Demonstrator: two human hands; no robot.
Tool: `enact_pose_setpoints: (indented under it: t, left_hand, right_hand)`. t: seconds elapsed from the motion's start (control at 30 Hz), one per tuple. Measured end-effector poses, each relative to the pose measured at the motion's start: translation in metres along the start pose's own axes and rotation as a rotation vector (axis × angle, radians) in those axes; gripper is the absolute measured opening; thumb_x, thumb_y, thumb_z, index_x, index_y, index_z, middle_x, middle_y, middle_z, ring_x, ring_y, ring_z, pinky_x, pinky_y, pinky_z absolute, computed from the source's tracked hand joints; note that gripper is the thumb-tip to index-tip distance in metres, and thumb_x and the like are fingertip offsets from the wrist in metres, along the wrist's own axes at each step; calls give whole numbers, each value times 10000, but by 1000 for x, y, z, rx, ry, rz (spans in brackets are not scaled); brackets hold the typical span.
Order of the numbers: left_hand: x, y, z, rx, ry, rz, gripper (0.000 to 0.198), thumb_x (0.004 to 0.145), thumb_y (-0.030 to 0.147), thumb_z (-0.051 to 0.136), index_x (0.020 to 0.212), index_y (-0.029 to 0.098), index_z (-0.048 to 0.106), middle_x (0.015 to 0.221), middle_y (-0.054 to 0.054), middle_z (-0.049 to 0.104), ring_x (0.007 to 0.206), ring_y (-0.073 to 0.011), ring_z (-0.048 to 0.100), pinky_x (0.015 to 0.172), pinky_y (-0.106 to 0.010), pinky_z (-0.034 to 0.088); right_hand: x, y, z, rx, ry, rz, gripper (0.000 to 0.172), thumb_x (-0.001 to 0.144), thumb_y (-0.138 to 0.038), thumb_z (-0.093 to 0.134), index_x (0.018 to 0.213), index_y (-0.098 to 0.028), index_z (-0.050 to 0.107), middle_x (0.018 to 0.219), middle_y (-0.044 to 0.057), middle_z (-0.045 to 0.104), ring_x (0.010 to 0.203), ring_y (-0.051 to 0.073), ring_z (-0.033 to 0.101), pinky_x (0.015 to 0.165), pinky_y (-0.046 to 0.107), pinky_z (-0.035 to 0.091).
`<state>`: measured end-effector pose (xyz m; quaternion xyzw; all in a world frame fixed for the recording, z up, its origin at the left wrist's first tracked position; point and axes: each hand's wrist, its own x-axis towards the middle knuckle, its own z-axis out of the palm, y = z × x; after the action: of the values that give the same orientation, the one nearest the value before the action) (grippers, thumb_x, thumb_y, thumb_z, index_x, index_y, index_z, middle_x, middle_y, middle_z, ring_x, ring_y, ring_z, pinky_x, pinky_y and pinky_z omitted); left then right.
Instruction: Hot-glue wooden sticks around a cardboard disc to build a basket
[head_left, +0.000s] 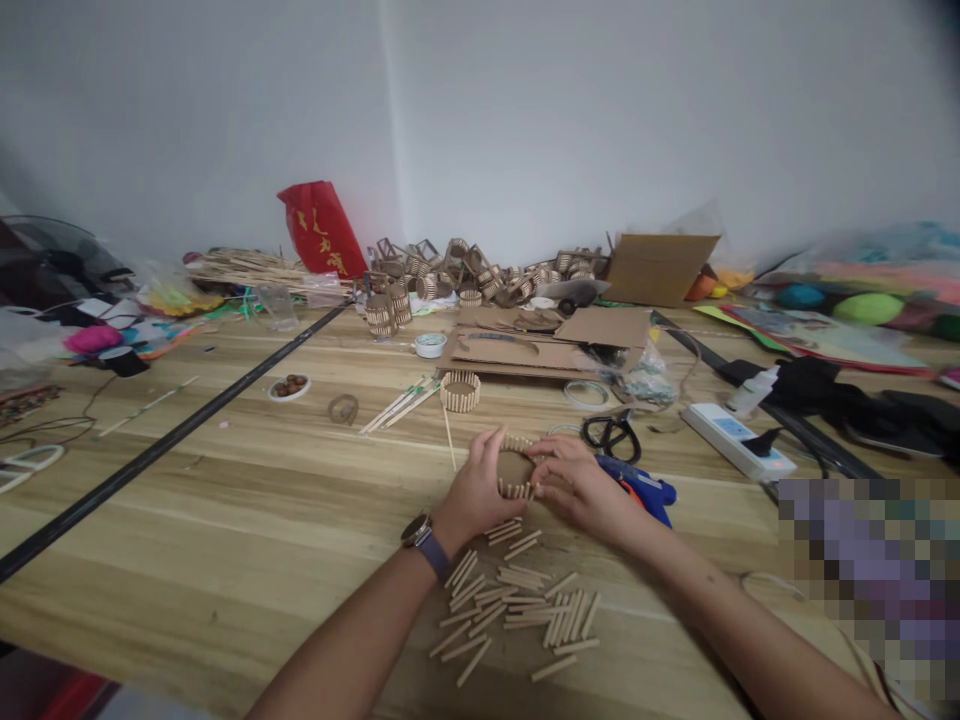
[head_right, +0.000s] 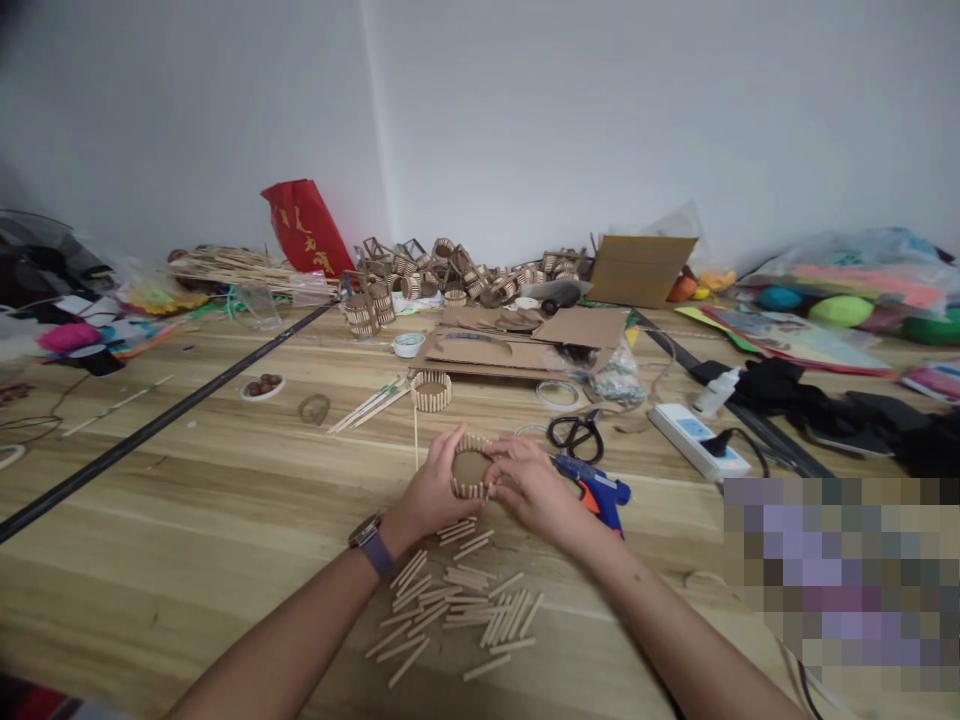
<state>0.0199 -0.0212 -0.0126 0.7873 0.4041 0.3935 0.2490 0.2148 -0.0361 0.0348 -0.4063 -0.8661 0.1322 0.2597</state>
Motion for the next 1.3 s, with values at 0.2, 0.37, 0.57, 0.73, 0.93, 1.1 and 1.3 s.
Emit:
enact_pose_setpoints:
  t: [0.2,0.37,0.57,0.73,0.93,1.1,1.3]
  left_hand:
    - [1,2,-1,10,-16,-19,1030,596,220,785,1442,180,198,1391,-148,324,1342,-311,326,1127,-477,310]
    - [2,4,-2,19,-15,-9,1008,606,228,777,1435,160,208,1392,-161,328,1347,-316,322,1131,-480,304]
    - [2,4,-1,29,-10,4,995,615,219,756,1436,185,194,1383,-151,343,1340,-315,333,1125,-491,309]
    - [2,2,-1,25,-12,11,992,627,233,750,1441,198,184,1384,-144,344,1335,-313,341,1121,-493,313]
    - [2,3,0,41,-10,7,984,628,230,744,1441,196,190,1391,-146,348,1338,-309,344,1120,-490,320]
    - [2,1,0,17,-14,8,991,630,216,753,1446,197,190,1398,-144,337,1342,-310,335,1125,-493,310]
    - [0,-2,1,-54,-85,7,1212,471,329,905,1453,247,199,1441,-137,268,1367,-349,279,1124,-544,292]
  right_hand:
    - [-2,4,6,-6,34,-26,87,866,-234,575,820,-210,645,1155,97,603,1157,256,475,1004,479,339]
    - [-4,0,6,-19,47,-4,113,878,-260,555,814,-217,639,1127,89,584,1095,253,481,938,446,370]
    - [-5,-4,6,-52,55,25,126,876,-249,536,789,-219,622,1112,85,574,1053,253,484,907,435,374]
    - [-6,-2,8,-70,60,6,126,877,-250,525,806,-223,625,1099,82,577,1051,253,483,905,428,372]
    - [-6,1,11,-78,58,-5,116,883,-261,532,822,-220,621,1087,79,573,1038,247,485,895,413,374]
    - [-6,2,12,-74,54,0,122,881,-251,529,811,-222,625,1106,80,566,1045,251,480,911,428,370]
    - [-7,-1,11,-41,46,13,125,875,-234,521,811,-222,628,1106,88,563,1056,255,480,918,436,388]
